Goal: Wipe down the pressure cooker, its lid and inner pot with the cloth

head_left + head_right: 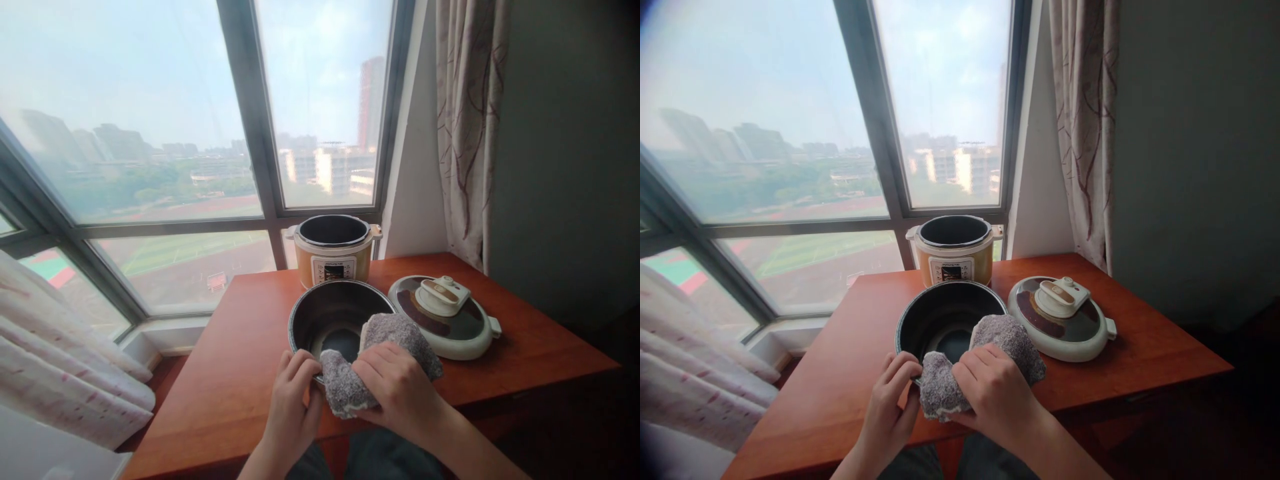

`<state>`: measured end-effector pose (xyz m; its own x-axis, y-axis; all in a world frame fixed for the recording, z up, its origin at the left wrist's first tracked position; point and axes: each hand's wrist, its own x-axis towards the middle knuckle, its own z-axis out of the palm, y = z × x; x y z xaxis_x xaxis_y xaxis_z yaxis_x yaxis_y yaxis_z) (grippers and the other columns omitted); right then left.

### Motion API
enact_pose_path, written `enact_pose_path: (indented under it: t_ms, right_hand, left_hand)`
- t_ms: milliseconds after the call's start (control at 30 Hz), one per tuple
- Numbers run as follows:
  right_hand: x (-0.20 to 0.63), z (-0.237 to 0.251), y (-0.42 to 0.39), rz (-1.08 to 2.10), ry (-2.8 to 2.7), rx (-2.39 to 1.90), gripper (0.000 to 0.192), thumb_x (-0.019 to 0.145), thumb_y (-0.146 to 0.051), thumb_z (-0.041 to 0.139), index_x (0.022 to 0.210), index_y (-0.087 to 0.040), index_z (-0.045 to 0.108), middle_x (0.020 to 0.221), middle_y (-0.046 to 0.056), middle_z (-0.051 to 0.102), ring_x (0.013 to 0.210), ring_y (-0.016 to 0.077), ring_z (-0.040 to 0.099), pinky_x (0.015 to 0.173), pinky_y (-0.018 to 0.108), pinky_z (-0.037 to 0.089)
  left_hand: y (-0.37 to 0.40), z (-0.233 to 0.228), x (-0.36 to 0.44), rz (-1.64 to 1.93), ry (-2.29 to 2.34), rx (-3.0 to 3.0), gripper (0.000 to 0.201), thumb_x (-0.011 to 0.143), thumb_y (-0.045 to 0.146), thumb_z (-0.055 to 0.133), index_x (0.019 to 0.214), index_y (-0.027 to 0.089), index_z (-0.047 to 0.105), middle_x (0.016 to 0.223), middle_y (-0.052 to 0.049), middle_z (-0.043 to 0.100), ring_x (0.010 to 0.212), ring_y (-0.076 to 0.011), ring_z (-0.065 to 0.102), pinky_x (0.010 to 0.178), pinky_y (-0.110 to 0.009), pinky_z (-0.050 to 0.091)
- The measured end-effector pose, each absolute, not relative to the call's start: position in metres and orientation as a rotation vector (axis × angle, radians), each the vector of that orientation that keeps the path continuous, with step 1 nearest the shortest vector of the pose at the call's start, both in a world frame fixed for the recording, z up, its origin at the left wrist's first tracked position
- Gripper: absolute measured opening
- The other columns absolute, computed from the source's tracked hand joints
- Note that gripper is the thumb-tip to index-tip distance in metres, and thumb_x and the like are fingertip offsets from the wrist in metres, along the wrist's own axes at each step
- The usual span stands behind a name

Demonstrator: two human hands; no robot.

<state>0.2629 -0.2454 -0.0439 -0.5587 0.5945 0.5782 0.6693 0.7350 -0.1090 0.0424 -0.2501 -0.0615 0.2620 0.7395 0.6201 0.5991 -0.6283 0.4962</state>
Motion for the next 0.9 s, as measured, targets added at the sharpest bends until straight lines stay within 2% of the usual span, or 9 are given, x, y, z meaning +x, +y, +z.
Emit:
enact_pose_path:
  t_ms: [100, 233, 367, 567, 767, 900]
  right_hand:
    - [0.286, -0.040, -0.235, -0.103, -2.417, -0.859, 0.035, 0.085, -0.055, 0.067, 0.090, -0.020, 0.062, 0.088, 0.006, 0.068, 0.085, 0.0242, 0.060, 0.078, 0.038, 0.041]
    - [0.316, -0.036, -0.222, -0.014, -2.434, -0.759, 0.033, 0.081, -0.046, 0.074, 0.098, -0.020, 0.063, 0.095, 0.006, 0.070, 0.092, 0.0242, 0.062, 0.089, 0.040, 0.043]
    - [0.324, -0.039, -0.220, -0.021, -2.369, -0.781, 0.035, 0.079, -0.044, 0.076, 0.100, -0.019, 0.063, 0.097, 0.007, 0.070, 0.096, 0.0259, 0.062, 0.093, 0.044, 0.044]
    - [0.310, -0.044, -0.228, -0.086, -2.298, -0.835, 0.036, 0.081, -0.051, 0.073, 0.094, -0.019, 0.063, 0.093, 0.007, 0.070, 0.093, 0.0266, 0.061, 0.091, 0.044, 0.043]
    - [0.281, -0.043, -0.242, -0.130, -2.265, -0.884, 0.038, 0.089, -0.056, 0.059, 0.090, -0.019, 0.063, 0.088, 0.008, 0.068, 0.088, 0.0266, 0.058, 0.084, 0.042, 0.041]
    - [0.259, -0.046, -0.253, -0.098, -2.176, -0.983, 0.030, 0.090, -0.050, 0.061, 0.093, -0.020, 0.063, 0.091, 0.007, 0.068, 0.087, 0.0262, 0.057, 0.084, 0.042, 0.038]
  left_hand:
    - [-0.234, -0.059, 0.027, 1.319, 1.135, 2.301, 0.020, 0.086, 0.007, 0.040, 0.076, 0.021, 0.050, 0.078, -0.003, 0.056, 0.077, -0.0189, 0.051, 0.071, -0.033, 0.042]
    - [-0.212, -0.056, 0.011, 1.296, 0.997, 2.213, 0.024, 0.090, 0.013, 0.041, 0.069, 0.020, 0.049, 0.072, -0.003, 0.054, 0.073, -0.0178, 0.051, 0.068, -0.031, 0.042]
    - [-0.198, -0.055, 0.008, 1.351, 0.983, 2.152, 0.028, 0.092, 0.016, 0.043, 0.065, 0.020, 0.049, 0.074, -0.003, 0.054, 0.076, -0.0179, 0.052, 0.070, -0.031, 0.045]
    - [-0.223, -0.051, 0.014, 1.311, 1.222, 2.323, 0.025, 0.092, 0.011, 0.041, 0.081, 0.021, 0.062, 0.106, -0.007, 0.067, 0.098, -0.0203, 0.059, 0.083, -0.033, 0.050]
    - [-0.274, -0.048, 0.046, 1.235, 1.269, 2.604, 0.030, 0.087, 0.008, 0.048, 0.109, 0.022, 0.062, 0.103, -0.007, 0.070, 0.084, -0.0209, 0.058, 0.076, -0.034, 0.050]
    - [-0.282, -0.050, 0.058, 1.174, 1.350, 2.588, 0.030, 0.086, 0.007, 0.047, 0.109, 0.021, 0.060, 0.105, -0.008, 0.068, 0.085, -0.0222, 0.056, 0.077, -0.036, 0.049]
